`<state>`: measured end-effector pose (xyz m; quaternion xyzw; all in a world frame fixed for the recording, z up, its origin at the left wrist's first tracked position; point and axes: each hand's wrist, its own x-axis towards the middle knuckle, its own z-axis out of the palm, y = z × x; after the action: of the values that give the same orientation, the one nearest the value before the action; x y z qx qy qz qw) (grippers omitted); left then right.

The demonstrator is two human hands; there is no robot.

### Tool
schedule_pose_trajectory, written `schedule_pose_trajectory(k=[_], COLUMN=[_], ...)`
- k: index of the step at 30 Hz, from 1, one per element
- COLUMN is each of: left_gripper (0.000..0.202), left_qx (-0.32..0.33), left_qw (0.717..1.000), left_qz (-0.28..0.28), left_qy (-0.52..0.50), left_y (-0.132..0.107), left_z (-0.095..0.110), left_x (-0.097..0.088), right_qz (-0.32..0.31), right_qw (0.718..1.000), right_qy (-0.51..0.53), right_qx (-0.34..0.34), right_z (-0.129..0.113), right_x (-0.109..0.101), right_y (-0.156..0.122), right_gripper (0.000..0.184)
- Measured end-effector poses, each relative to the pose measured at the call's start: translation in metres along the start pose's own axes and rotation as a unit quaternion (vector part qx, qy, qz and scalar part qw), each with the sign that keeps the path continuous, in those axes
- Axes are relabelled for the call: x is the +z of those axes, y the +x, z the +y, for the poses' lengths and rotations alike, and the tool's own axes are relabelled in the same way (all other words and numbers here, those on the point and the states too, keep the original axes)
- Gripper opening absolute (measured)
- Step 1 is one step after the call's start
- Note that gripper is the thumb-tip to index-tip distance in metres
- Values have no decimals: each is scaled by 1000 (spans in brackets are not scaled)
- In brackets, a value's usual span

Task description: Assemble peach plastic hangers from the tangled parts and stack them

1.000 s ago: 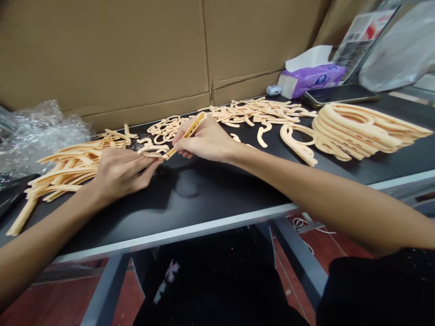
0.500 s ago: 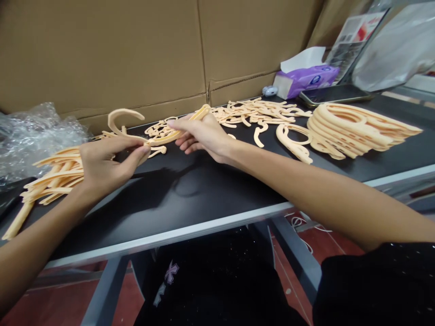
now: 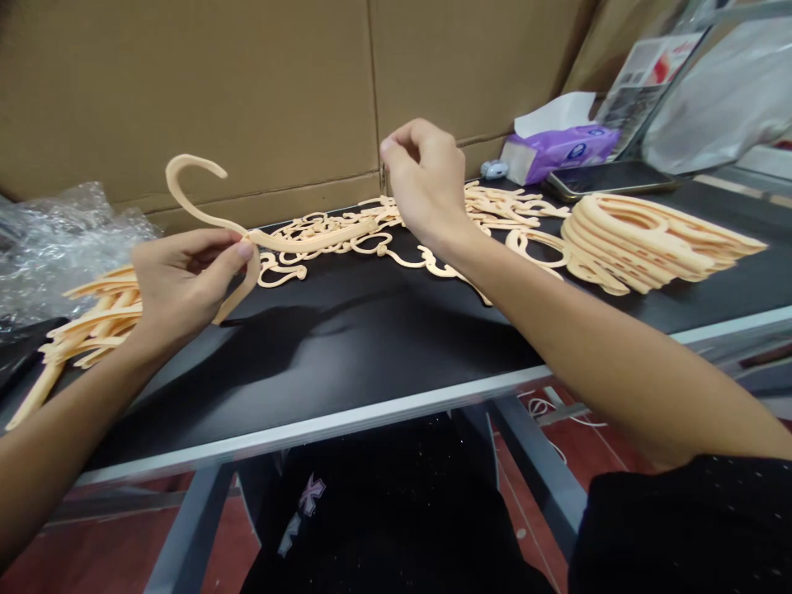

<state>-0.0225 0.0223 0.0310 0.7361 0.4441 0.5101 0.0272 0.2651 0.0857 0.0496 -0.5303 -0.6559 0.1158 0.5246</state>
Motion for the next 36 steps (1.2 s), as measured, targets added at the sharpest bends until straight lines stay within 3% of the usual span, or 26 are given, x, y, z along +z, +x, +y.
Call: schedule_pose_trajectory(k=[3, 6, 9, 12, 16, 28, 36], left_gripper=[25, 29, 31, 24, 17, 17, 13], left_qx=[-23, -4, 22, 20, -1, 32, 29], left_qw=[1000, 1000, 1000, 1000, 1000, 998, 999], left_qz=[0, 8, 2, 6, -5, -15, -25], left_qy=[-19, -29, -10, -21, -18, -45, -33], left_y=[2, 4, 6, 5, 2, 0, 0], left_z=[-3, -6, -6, -1, 3, -4, -3], left_x=[-1, -3, -4, -5, -5, -1, -3], right_qz=[-32, -98, -184, -222, -234, -241, -161], right_qw=[998, 988, 957, 923, 903, 892, 930], right_qy=[-45, -116, -222, -302, -341, -350, -315], right_qx=[7, -4, -43, -87, -116, -151, -103], right_z=[-6, -8, -3, 4, 12, 20, 7], right_x=[1, 3, 6, 9, 12, 16, 5], right_y=[-7, -14, -18, -19, -18, -18, -15], right_gripper=[22, 22, 18, 20, 26, 31, 36])
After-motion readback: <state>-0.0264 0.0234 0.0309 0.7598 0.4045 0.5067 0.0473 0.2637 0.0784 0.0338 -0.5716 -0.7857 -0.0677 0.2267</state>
